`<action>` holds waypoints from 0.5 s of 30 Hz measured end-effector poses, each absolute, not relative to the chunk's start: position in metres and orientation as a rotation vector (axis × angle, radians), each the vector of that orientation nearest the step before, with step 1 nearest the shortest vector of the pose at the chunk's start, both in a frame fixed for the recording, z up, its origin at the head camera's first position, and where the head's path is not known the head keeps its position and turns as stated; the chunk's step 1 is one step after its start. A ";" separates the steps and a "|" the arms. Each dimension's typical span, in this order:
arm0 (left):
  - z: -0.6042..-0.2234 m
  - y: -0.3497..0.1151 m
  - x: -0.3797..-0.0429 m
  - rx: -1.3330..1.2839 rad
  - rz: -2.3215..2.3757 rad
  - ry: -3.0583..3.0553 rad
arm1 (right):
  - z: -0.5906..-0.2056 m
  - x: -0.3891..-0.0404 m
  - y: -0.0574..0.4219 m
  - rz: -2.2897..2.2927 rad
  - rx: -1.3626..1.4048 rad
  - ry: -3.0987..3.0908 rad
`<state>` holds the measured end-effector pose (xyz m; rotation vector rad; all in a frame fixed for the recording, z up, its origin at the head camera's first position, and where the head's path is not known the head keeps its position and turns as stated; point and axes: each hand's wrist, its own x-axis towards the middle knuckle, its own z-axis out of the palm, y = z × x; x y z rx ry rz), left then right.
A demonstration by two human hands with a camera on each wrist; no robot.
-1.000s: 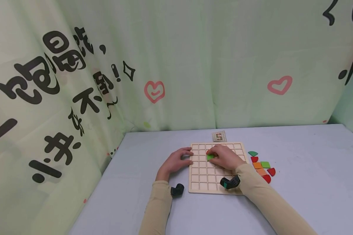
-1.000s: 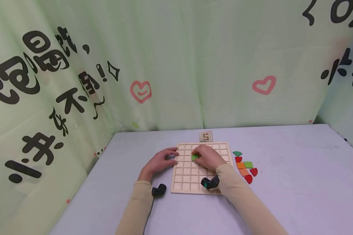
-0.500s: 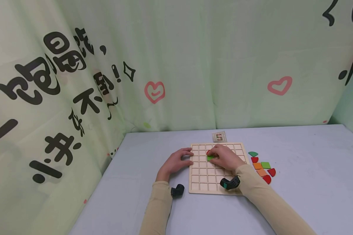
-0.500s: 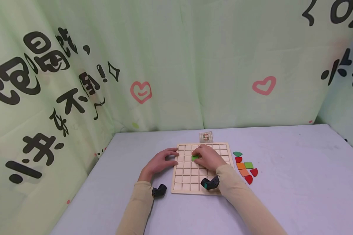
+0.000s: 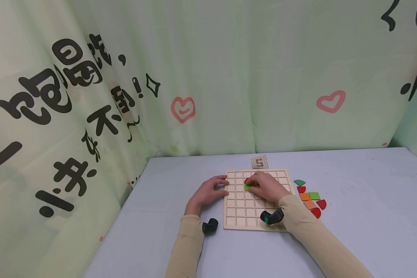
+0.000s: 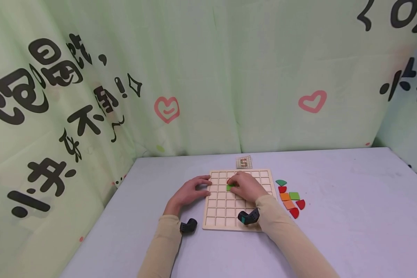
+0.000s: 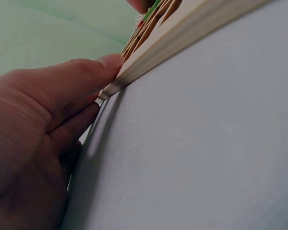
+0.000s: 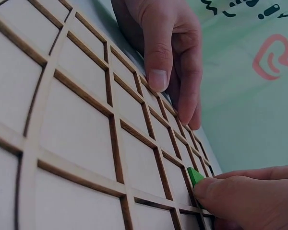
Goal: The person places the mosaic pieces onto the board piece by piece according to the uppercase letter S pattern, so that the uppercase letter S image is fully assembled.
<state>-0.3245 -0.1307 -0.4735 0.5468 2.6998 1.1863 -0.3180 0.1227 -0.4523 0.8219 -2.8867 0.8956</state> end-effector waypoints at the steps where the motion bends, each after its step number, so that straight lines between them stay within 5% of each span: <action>1: -0.474 -0.131 -0.324 0.545 1.182 2.702 | -0.452 -0.318 0.122 0.892 0.829 -2.880; 15: -0.475 -0.130 -0.325 0.544 1.179 2.709 | -0.448 -0.312 0.131 0.913 0.786 -2.870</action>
